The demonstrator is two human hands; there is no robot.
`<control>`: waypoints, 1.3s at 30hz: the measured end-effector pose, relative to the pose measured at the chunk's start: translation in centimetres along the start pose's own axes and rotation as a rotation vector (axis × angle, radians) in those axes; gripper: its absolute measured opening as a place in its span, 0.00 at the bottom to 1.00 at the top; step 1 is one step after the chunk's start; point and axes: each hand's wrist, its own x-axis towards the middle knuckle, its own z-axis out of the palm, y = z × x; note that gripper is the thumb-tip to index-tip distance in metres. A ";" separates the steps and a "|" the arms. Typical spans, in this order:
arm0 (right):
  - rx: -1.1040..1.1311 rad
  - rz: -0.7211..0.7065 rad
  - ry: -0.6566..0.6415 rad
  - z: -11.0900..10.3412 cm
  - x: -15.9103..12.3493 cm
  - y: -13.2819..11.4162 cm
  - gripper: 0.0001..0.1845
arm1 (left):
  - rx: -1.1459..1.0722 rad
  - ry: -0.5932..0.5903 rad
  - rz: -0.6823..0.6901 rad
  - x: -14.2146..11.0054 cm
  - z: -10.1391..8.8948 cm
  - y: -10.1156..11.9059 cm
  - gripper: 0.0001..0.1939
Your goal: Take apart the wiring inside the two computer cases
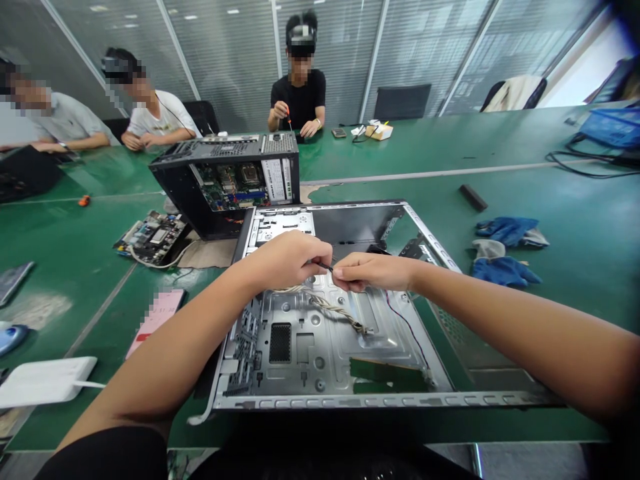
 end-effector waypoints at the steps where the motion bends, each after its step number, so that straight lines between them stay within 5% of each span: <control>1: 0.004 0.004 0.002 0.0 0.0 0.0 0.25 | 0.000 -0.004 -0.002 0.0 0.0 0.0 0.07; 39: -0.007 0.047 0.017 0.4 -0.1 -0.1 0.22 | -0.004 -0.034 0.011 0.4 0.7 -0.4 0.05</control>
